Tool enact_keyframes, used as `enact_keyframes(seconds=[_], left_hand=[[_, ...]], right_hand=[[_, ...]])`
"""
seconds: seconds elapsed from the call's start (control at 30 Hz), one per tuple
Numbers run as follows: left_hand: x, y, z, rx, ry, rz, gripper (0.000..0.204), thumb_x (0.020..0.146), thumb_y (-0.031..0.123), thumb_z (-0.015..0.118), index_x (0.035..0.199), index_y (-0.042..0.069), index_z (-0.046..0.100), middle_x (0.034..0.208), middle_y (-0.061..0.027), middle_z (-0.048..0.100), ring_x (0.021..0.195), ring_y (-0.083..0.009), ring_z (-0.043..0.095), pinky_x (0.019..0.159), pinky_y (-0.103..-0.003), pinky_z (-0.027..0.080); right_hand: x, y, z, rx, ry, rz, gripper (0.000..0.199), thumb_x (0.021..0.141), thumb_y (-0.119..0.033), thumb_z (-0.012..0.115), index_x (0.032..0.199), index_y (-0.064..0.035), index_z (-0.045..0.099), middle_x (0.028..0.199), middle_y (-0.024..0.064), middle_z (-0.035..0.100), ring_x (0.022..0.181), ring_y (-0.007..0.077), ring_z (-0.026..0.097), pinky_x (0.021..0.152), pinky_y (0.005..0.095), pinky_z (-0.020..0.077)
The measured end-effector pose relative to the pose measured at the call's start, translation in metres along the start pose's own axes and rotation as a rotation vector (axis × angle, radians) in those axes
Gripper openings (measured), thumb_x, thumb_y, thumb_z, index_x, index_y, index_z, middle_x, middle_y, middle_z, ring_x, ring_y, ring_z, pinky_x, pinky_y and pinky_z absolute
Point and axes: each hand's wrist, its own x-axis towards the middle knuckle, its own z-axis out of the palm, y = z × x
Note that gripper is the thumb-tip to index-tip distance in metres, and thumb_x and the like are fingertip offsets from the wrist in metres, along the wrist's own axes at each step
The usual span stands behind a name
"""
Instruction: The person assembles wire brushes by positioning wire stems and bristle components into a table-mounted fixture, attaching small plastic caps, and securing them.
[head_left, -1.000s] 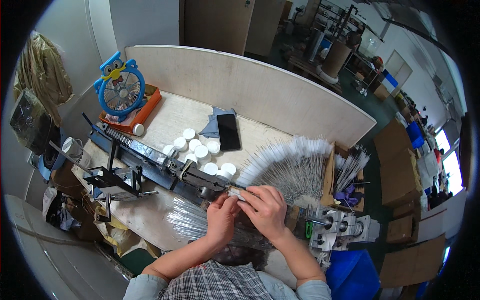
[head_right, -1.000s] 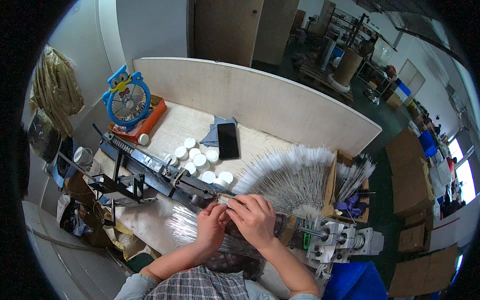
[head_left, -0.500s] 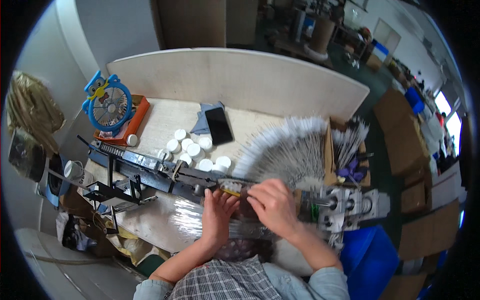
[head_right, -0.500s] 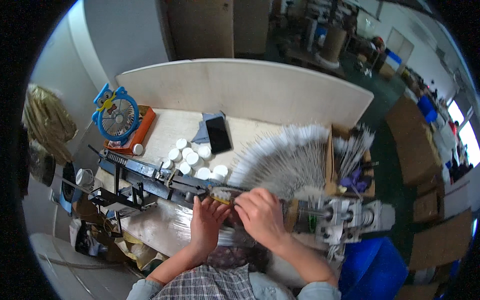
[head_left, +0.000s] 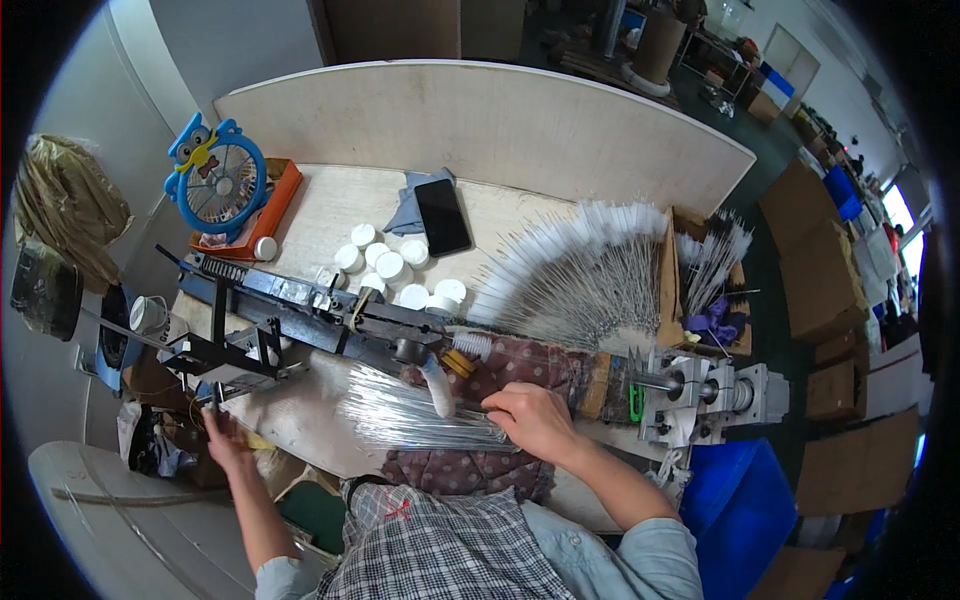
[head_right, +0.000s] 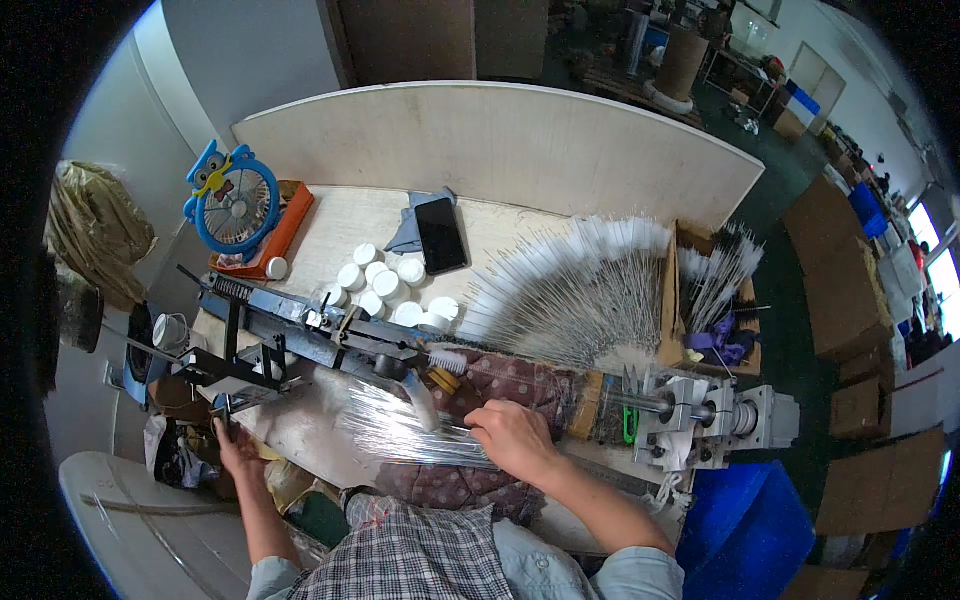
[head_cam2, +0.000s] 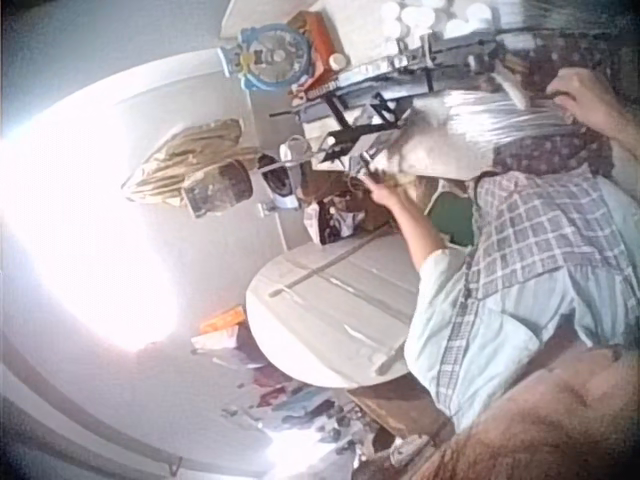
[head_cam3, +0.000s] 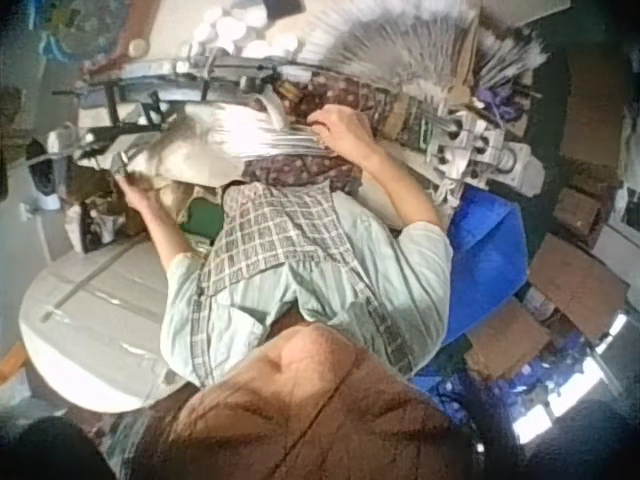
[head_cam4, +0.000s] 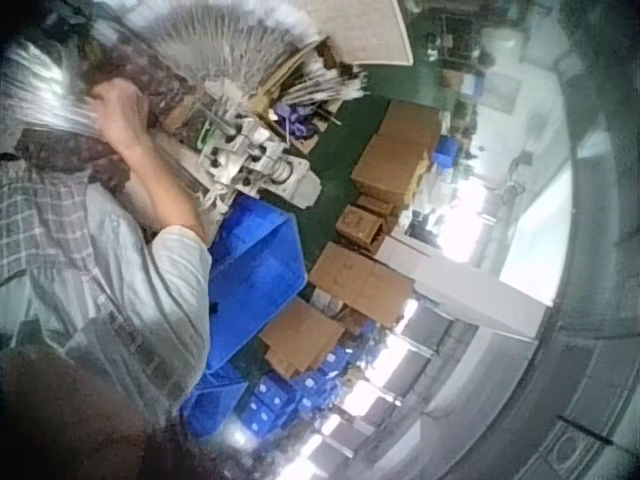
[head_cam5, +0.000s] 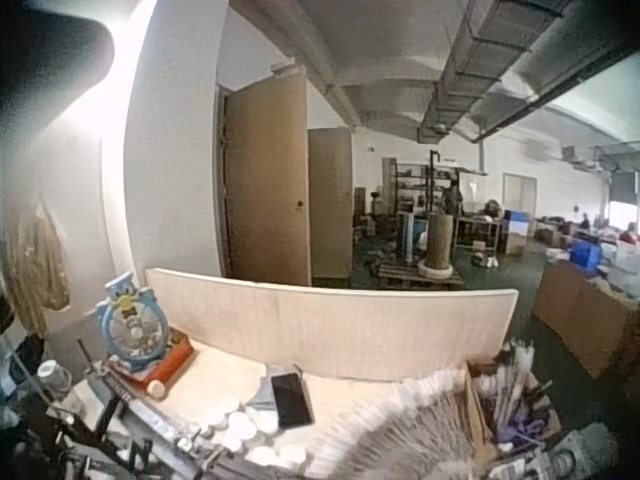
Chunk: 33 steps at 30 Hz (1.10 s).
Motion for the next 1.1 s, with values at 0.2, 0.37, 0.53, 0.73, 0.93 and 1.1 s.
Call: enact_keyframes(seconds=[0.2,0.37,0.53,0.73,0.93,1.1], left_hand=[[0.002,-0.005,0.006,0.044,0.179,-0.051,0.041,0.082,0.044,0.072,0.096,0.007,0.061,0.085,-0.0076,0.066,0.075,-0.0147,0.064,0.065,-0.024,0.052],[-0.140,-0.050,0.086,-0.159,-0.270,-0.445,0.024,0.094,0.028,0.055,0.096,0.005,0.060,0.098,-0.0099,0.063,0.093,-0.0232,0.062,0.084,-0.037,0.053],[-0.269,-0.047,0.192,0.022,-0.802,-0.719,0.030,0.090,0.023,0.059,0.113,0.004,0.055,0.110,-0.0096,0.059,0.109,-0.0220,0.057,0.097,-0.039,0.045],[-0.332,-0.021,0.255,0.298,-0.816,-0.854,0.024,0.092,0.029,0.058,0.101,0.007,0.052,0.089,-0.0055,0.058,0.081,-0.0192,0.057,0.081,-0.035,0.048],[-0.286,0.056,0.256,-0.255,-0.828,-1.174,0.056,0.098,0.055,0.032,0.094,0.007,0.060,0.062,-0.0036,0.054,0.044,-0.0147,0.044,0.054,-0.035,0.046],[-0.303,0.013,0.237,0.437,-1.306,-0.943,0.050,0.101,0.045,0.036,0.102,0.001,0.059,0.074,-0.0098,0.062,0.059,-0.0200,0.060,0.063,-0.034,0.051]], right_hand=[[-0.015,0.012,-0.005,-0.175,0.007,0.008,0.019,0.083,-0.005,0.059,0.102,-0.0051,0.064,0.093,0.0131,0.058,0.084,0.0340,0.063,0.074,0.0439,0.0516],[-0.033,0.013,-0.025,-0.206,-0.044,0.069,0.023,0.083,0.001,0.054,0.105,-0.0032,0.059,0.100,0.0152,0.053,0.085,0.0360,0.062,0.075,0.0453,0.0515],[-0.042,0.009,-0.034,-0.280,-0.042,-0.054,0.020,0.082,0.000,0.058,0.101,-0.0037,0.064,0.089,0.0141,0.057,0.084,0.0346,0.063,0.069,0.0422,0.0518],[-0.045,-0.005,-0.028,-0.515,-0.025,0.129,0.019,0.076,0.001,0.058,0.094,-0.0030,0.057,0.086,0.0142,0.056,0.082,0.0319,0.064,0.065,0.0404,0.0535],[-0.058,-0.030,-0.081,-0.662,0.068,0.103,0.020,0.073,0.001,0.057,0.092,-0.0041,0.051,0.090,0.0147,0.050,0.084,0.0326,0.059,0.069,0.0409,0.0508],[-0.052,-0.002,-0.146,-0.587,0.614,0.063,0.024,0.081,0.007,0.055,0.104,0.0024,0.063,0.084,0.0148,0.061,0.069,0.0295,0.062,0.061,0.0377,0.0487]])
